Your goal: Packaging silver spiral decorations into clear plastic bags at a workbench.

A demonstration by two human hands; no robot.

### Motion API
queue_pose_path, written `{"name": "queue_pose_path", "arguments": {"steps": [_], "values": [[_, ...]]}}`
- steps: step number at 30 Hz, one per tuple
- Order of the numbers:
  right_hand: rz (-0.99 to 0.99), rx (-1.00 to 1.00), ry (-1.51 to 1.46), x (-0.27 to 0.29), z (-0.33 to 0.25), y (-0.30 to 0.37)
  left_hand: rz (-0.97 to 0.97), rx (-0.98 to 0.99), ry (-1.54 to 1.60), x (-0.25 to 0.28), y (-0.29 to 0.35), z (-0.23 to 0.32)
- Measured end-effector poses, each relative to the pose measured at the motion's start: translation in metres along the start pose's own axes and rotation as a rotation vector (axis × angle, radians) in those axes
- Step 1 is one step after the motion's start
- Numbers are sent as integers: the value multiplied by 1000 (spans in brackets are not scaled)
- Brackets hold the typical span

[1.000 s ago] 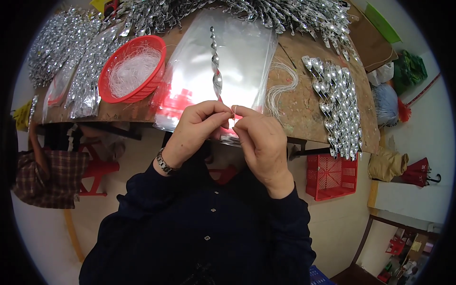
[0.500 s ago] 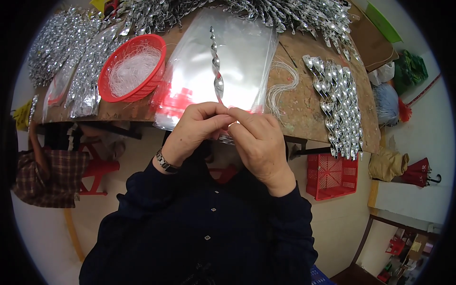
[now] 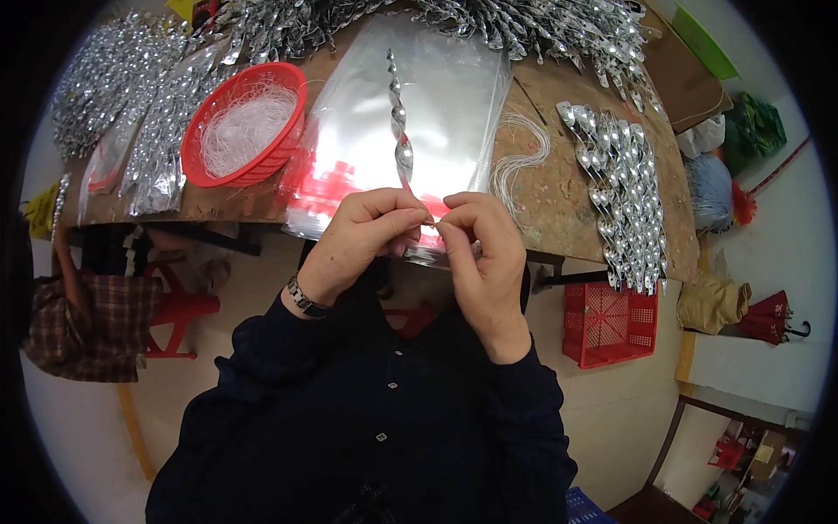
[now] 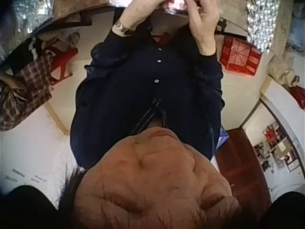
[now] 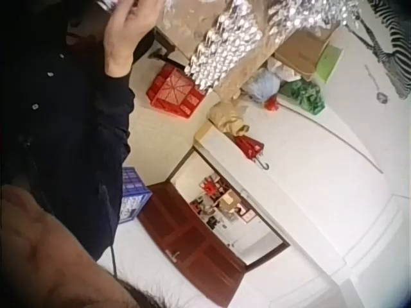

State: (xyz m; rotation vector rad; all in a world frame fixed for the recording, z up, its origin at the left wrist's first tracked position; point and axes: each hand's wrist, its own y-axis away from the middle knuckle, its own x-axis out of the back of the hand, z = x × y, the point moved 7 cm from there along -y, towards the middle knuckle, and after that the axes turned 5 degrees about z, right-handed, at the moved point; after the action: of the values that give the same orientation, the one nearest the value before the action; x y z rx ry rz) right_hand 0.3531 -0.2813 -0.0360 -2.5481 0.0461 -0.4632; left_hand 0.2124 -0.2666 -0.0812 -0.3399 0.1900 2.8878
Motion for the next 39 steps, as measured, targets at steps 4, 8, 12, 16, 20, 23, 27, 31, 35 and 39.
{"name": "queue_pose_path", "arguments": {"steps": [4,8,12,16,20,23,27,31,35,39], "values": [[-3,-159,-127,-1,9,3,-1,-30,-8,0,-1,-2],[-77,-258,-93,-3,21,5,-37,-59,-66,-3,-1,-2],[-97,-191,-38,-5,16,0,-90,-39,-72,-4,-1,-2],[-111,-143,-20,-6,12,-4,-108,-14,-65,-5,-2,-1],[-133,-163,-63,-8,14,-4,-132,-2,-87,-5,-2,-2],[-138,-178,-87,-8,18,-3,-137,18,-83,-7,-1,1],[-126,-337,-162,-8,21,0,-118,28,-38,-7,0,2],[-28,-358,-197,-1,19,1,-102,25,-16,-8,0,0],[51,-146,-52,10,-3,2,-28,30,18,-7,0,0],[38,-25,59,3,-18,5,-11,-31,11,-7,1,2]]}}
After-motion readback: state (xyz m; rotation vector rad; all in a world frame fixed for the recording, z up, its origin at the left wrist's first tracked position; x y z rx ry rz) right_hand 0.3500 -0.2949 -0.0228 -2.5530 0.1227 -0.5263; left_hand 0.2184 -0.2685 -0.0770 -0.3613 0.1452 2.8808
